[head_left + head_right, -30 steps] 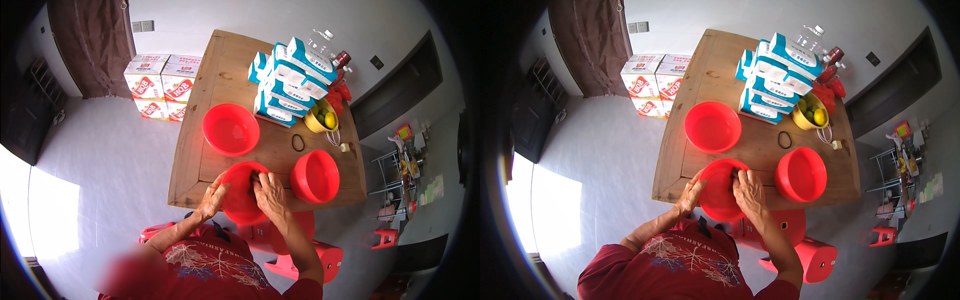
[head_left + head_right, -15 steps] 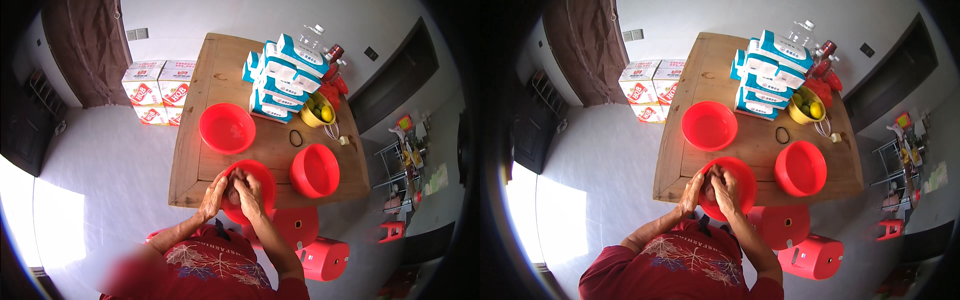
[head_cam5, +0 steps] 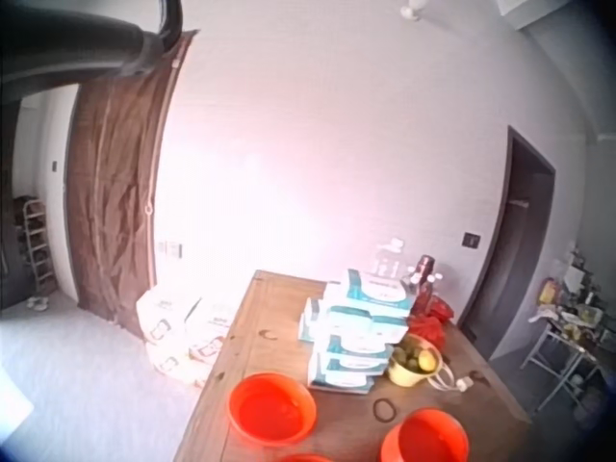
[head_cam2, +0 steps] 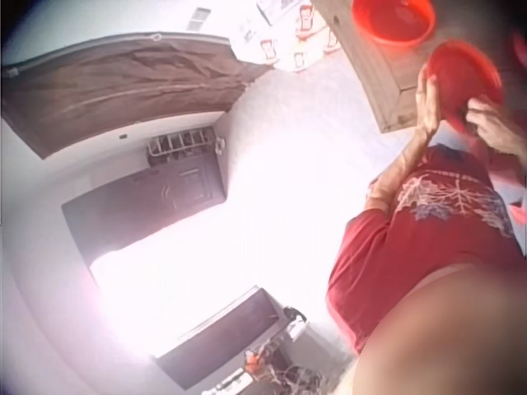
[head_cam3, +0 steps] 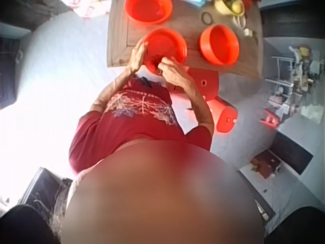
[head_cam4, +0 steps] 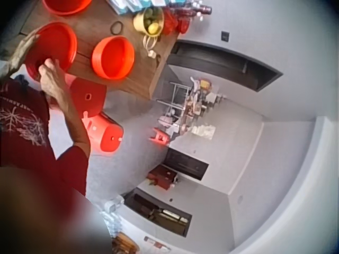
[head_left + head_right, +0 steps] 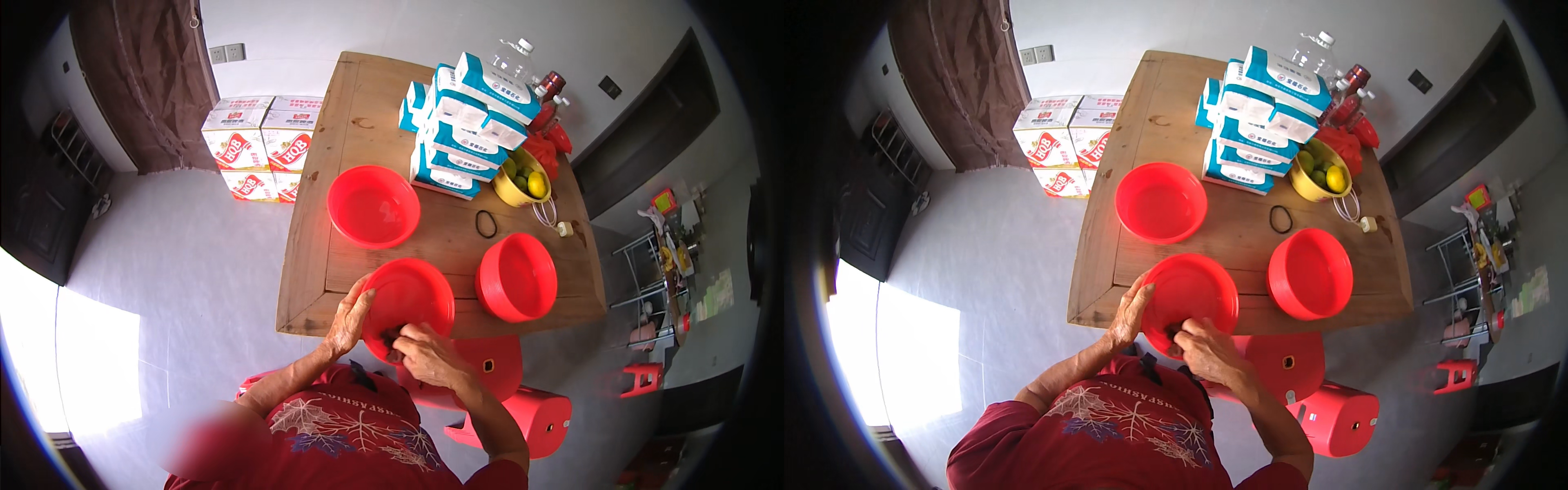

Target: The person wipes the inside and outside of three red plastic bowls using a dark cloth. They handle the bowls one at a time, rotating them to clean all surfaces, and place them back on the wooden table after each wipe.

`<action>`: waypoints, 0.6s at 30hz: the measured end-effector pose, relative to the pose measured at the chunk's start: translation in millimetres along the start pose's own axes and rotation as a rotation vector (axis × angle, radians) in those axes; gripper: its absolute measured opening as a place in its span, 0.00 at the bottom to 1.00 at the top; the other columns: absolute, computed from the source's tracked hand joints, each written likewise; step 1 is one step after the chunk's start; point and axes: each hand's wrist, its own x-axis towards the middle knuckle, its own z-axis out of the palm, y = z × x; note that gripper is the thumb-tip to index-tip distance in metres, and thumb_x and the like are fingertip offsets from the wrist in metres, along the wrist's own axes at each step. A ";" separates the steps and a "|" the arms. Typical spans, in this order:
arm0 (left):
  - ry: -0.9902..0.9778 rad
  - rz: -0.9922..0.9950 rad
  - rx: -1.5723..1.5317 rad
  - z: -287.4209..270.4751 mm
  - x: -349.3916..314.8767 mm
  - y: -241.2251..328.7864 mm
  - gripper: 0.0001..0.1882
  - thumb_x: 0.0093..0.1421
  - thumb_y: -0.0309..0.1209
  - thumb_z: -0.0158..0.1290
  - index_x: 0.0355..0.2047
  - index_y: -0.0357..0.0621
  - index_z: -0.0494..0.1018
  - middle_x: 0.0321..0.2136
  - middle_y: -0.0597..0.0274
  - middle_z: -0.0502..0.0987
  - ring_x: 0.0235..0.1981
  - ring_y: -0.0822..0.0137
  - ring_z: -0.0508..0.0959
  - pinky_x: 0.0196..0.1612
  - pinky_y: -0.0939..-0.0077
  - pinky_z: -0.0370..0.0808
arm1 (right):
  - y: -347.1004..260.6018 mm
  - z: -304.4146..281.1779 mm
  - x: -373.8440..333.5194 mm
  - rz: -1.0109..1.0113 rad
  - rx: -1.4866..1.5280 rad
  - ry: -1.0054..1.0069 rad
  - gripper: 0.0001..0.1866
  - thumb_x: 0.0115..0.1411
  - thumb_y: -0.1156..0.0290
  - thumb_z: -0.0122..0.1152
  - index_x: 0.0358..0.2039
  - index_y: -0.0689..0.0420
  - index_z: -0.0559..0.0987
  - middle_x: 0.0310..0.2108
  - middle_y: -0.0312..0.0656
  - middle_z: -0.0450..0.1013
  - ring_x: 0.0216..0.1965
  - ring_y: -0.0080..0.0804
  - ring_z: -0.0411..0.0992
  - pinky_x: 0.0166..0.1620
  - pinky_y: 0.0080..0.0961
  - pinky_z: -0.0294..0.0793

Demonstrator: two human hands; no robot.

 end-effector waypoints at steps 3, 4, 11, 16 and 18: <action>-0.026 -0.044 0.049 0.6 -0.6 5.7 0.27 0.65 0.40 0.43 0.59 0.37 0.56 0.50 0.59 0.68 0.52 0.70 0.65 0.56 0.74 0.60 | 14.7 -10.8 -1.1 0.031 -0.387 0.176 0.09 0.49 0.76 0.52 0.32 0.55 0.77 0.32 0.39 0.67 0.35 0.40 0.66 0.32 0.37 0.71; -0.022 -0.045 0.066 0.1 -0.5 4.8 0.27 0.65 0.40 0.43 0.59 0.37 0.56 0.51 0.59 0.68 0.52 0.70 0.65 0.57 0.74 0.60 | 19.1 -15.0 2.3 0.051 -0.455 0.337 0.09 0.48 0.75 0.53 0.32 0.57 0.77 0.31 0.40 0.65 0.35 0.41 0.66 0.30 0.36 0.69; -0.059 0.015 0.125 -2.6 -5.5 12.5 0.29 0.62 0.37 0.43 0.60 0.38 0.53 0.53 0.56 0.65 0.55 0.66 0.63 0.58 0.73 0.59 | 63.5 -2.1 13.4 0.241 0.007 1.148 0.14 0.48 0.85 0.54 0.37 0.62 0.73 0.36 0.47 0.66 0.40 0.47 0.67 0.40 0.39 0.70; -0.061 0.068 0.287 -8.7 -9.4 8.0 0.31 0.59 0.37 0.42 0.60 0.38 0.51 0.54 0.51 0.63 0.57 0.61 0.61 0.59 0.70 0.55 | 78.8 42.0 -3.3 0.461 0.045 1.036 0.13 0.49 0.79 0.54 0.38 0.62 0.72 0.39 0.52 0.64 0.42 0.47 0.65 0.43 0.36 0.67; -0.040 0.098 0.306 -4.8 -17.2 18.0 0.32 0.59 0.40 0.42 0.61 0.37 0.51 0.55 0.50 0.63 0.58 0.61 0.61 0.60 0.69 0.54 | 69.7 38.4 -3.2 0.365 -0.041 1.052 0.14 0.48 0.77 0.55 0.38 0.62 0.72 0.39 0.52 0.64 0.42 0.49 0.64 0.43 0.38 0.67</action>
